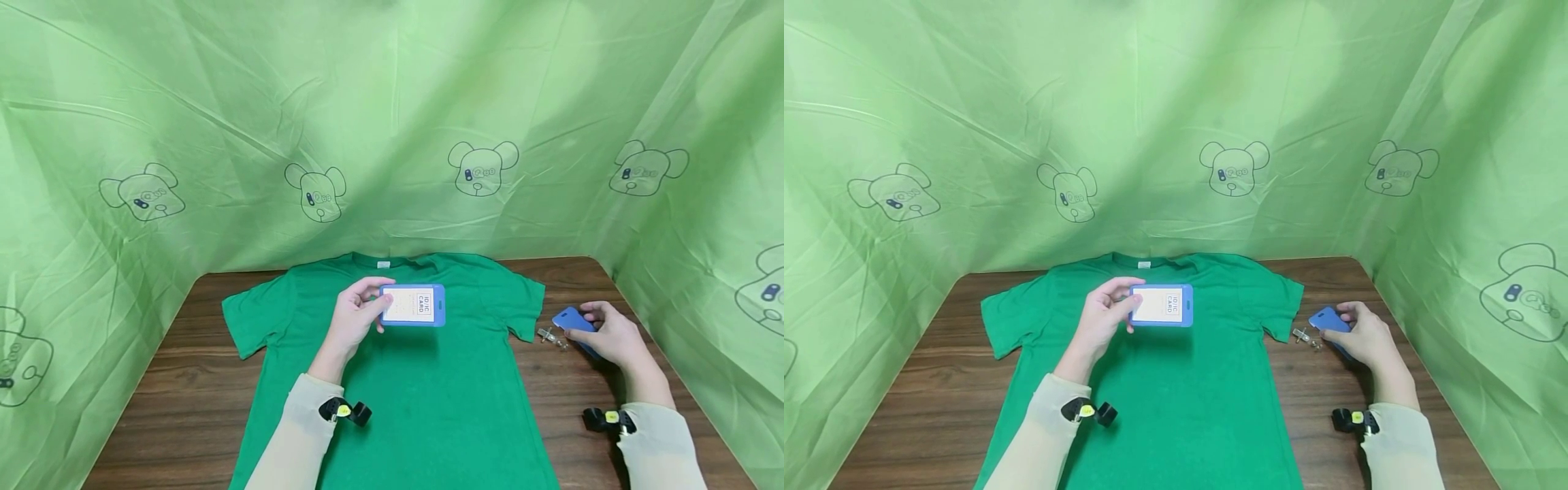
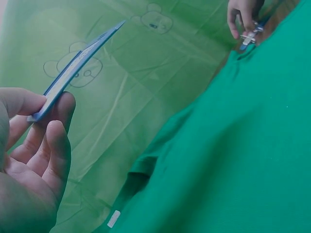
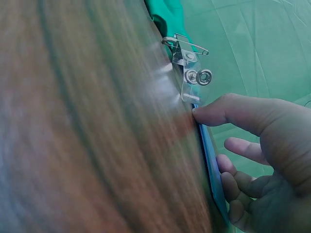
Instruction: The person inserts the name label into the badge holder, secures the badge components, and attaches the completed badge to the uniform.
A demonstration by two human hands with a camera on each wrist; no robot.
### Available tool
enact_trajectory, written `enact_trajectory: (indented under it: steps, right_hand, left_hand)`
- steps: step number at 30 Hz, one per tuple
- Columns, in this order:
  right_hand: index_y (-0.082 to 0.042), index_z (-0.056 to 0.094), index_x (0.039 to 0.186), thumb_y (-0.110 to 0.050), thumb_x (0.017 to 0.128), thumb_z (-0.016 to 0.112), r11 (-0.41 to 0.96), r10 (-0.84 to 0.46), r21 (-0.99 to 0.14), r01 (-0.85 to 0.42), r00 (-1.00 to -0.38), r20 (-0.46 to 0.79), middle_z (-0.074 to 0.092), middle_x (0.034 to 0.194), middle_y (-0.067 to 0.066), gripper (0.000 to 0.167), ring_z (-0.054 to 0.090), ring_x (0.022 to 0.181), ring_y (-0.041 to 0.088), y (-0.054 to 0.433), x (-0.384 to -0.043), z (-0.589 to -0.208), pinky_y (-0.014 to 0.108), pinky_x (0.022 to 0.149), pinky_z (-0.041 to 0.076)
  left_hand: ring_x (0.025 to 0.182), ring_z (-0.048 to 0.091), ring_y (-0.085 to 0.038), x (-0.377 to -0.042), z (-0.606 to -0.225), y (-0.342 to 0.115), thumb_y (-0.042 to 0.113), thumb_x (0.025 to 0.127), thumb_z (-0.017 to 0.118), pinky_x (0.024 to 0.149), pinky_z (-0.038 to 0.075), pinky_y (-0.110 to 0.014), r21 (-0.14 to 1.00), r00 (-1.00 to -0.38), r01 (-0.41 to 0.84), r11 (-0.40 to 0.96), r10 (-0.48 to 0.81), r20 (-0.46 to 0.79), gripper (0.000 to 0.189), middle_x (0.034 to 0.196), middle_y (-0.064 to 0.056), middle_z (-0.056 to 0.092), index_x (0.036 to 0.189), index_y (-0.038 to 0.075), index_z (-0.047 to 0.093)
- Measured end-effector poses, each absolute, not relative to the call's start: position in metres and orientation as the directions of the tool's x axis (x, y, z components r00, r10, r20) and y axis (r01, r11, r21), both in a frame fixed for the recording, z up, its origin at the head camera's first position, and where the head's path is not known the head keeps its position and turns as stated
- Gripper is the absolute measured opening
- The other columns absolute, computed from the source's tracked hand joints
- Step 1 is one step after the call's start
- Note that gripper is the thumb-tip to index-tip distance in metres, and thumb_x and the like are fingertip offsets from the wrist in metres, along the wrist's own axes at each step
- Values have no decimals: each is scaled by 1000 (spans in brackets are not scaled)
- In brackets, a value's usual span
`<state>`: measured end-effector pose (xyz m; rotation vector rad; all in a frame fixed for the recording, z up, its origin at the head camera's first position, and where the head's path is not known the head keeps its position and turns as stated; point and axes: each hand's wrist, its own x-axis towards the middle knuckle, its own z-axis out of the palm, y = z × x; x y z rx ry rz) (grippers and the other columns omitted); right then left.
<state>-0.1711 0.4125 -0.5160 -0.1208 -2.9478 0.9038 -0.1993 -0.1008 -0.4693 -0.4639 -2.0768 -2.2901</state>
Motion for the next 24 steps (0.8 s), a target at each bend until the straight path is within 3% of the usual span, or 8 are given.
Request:
enact_trajectory:
  steps: [17,24]
  right_hand:
    - [8,50,145,-36,93,88,809,127,-576,117,-992,-24,65,129,34,78,64,110,47,415,-170,-516,42,80,50]
    - [7,52,145,-27,89,92,813,83,-579,55,-996,23,59,123,32,78,60,103,43,417,-172,-519,40,76,46]
  left_hand:
    - [68,71,-17,-200,-470,-100,4,104,72,50,54,-29,974,-958,202,-99,187,218,32,103,-13,76,135,-2,72]
    - [68,71,-18,-200,-471,-100,5,103,73,50,53,-29,975,-958,200,-98,187,216,27,103,-14,76,131,6,76]
